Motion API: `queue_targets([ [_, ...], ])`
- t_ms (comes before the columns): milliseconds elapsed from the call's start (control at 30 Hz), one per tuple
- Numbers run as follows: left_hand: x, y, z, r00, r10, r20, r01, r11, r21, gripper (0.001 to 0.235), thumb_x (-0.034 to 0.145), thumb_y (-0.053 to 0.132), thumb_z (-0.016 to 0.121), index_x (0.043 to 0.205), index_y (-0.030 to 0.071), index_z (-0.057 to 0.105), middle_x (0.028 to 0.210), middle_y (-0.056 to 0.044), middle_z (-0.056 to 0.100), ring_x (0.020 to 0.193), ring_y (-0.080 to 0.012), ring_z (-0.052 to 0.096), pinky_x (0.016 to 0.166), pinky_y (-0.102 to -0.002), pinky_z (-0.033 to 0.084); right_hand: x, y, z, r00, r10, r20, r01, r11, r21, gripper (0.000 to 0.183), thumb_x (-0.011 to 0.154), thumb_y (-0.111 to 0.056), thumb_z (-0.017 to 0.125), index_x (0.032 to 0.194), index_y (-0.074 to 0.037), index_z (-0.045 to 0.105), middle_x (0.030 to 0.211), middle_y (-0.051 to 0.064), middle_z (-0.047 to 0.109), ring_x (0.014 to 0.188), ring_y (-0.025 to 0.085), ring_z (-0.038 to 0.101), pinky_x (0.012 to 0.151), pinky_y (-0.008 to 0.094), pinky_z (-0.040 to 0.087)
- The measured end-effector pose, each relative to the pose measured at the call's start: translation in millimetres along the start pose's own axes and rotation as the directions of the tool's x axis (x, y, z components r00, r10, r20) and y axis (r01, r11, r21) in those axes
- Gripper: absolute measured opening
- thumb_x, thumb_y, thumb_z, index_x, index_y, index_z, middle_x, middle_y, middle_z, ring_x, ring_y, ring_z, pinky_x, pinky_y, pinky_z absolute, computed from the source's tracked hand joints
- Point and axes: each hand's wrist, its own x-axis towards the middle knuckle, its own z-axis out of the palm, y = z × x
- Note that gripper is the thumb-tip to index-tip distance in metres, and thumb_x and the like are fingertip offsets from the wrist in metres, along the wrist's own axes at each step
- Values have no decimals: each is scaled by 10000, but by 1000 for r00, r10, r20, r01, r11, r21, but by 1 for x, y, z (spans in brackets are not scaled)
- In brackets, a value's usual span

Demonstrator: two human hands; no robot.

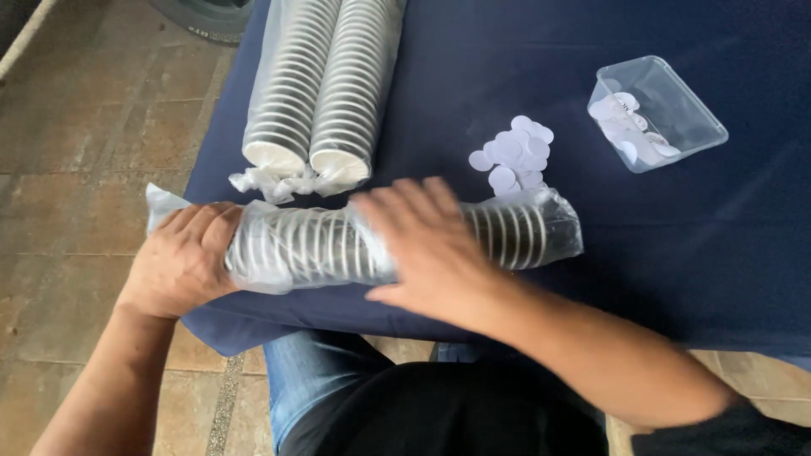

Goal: Applying small circular labels or stickers to the sides of black paper coffee cups.

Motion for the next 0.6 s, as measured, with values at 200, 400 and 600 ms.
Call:
queue_targets([
  [200, -4, -12, 8, 997, 19, -79, -15, 999, 44, 538, 965, 464, 669, 1196, -20, 625, 1099, -169, 729, 928, -321, 728, 849, -418, 577, -20, 56, 8, 930, 211, 302, -170, 973, -156, 1040, 703, -617, 939, 1478, -126, 448, 1304, 158, 626, 1155, 368, 632, 1019, 529, 491],
  [400, 9, -14, 9, 996, 48, -80, -45, 998, 37, 435, 988, 360, 610, 1175, -33, 610, 1043, -165, 686, 862, -318, 689, 819, -421, 567, 16, -4, 38, 980, 130, 148, -102, 977, -186, 1039, 804, -650, 852, 1491, -1, 420, 1178, 204, 647, 979, 337, 668, 920, 484, 541],
  [600, 4, -20, -1, 996, 64, -68, -62, 997, 42, 483, 990, 393, 598, 1212, -35, 607, 1096, -175, 694, 891, -325, 691, 850, -424, 557, 30, -17, 38, 963, 12, 271, 23, 992, -127, 1234, 787, -545, 900, 1676, -129, 152, 1296, 264, 534, 1026, 413, 631, 879, 519, 533],
])
